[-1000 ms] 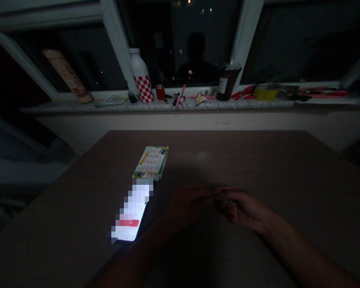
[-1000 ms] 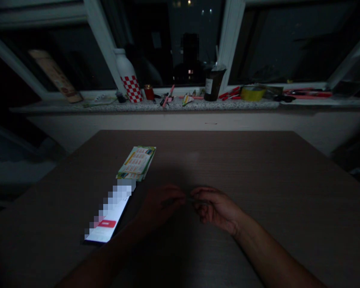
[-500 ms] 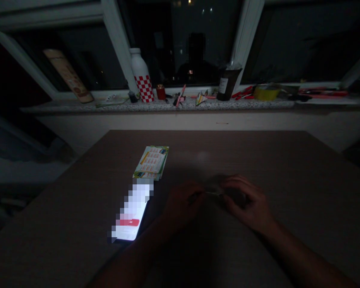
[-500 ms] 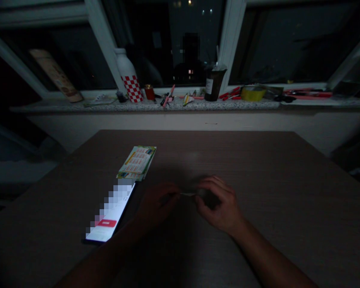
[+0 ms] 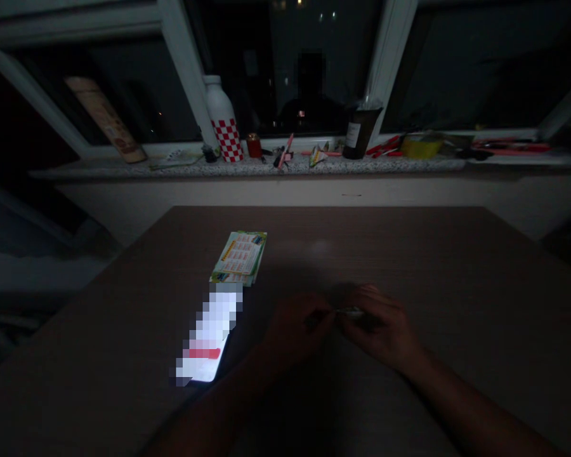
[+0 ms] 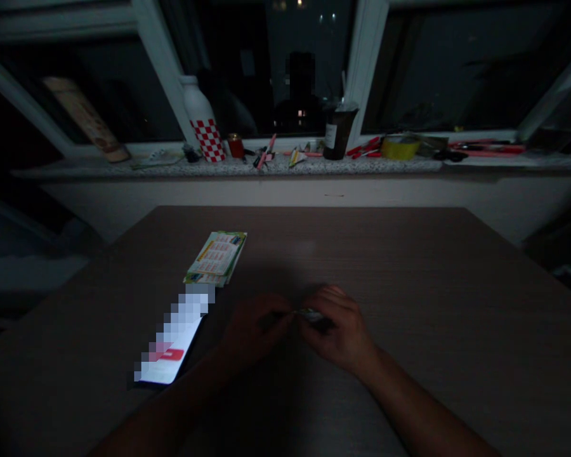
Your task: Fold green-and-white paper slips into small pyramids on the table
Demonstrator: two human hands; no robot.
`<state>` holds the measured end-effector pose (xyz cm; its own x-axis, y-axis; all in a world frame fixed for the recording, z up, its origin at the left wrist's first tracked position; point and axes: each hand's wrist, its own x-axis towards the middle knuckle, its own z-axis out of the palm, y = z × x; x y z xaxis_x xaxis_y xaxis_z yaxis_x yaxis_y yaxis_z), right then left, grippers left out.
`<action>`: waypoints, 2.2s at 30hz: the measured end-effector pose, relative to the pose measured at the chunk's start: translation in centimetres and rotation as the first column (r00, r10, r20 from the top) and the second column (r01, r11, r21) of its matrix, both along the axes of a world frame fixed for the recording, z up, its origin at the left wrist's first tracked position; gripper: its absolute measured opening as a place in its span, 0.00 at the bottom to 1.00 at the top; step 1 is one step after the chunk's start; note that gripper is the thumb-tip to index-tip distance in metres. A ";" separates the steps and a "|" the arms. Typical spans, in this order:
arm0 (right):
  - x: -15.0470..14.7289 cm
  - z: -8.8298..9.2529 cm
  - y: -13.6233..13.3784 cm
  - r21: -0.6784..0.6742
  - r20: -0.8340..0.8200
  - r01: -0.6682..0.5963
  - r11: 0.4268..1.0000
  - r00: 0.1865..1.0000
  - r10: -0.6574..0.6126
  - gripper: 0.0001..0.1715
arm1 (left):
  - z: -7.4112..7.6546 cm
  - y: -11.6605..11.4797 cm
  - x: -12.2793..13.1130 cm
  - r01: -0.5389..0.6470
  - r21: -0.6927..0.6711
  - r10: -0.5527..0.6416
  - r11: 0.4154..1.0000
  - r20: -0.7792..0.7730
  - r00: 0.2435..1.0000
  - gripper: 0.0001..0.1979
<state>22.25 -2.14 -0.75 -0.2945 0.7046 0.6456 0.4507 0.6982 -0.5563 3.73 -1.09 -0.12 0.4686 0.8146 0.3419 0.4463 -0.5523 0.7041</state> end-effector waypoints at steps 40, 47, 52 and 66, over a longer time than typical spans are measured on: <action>0.1 1.2 -0.7 0.134 0.079 0.024 0.991 0.996 -0.035 0.10 | -0.1 -0.4 0.2 0.037 0.213 -0.029 0.976 -0.040 0.999 0.05; 0.0 1.5 -0.8 0.166 0.147 0.083 0.983 0.983 -0.108 0.07 | -0.7 -0.6 0.1 0.073 0.255 -0.039 0.964 -0.136 0.990 0.08; 0.1 1.8 -0.7 0.141 0.156 0.146 0.979 0.973 -0.167 0.07 | -0.3 -0.6 0.0 0.098 0.239 -0.058 0.966 -0.167 0.984 0.09; 2.2 1.3 0.4 0.080 0.109 0.371 0.925 0.919 -0.378 0.05 | 0.3 -0.3 -0.4 -0.075 0.129 0.080 0.989 -0.035 0.996 0.08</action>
<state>24.42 -1.74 0.53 -0.0939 0.7419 0.6639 0.7465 0.4937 -0.4461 3.30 -1.41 0.15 0.4207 0.8000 0.4279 0.5175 -0.5990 0.6110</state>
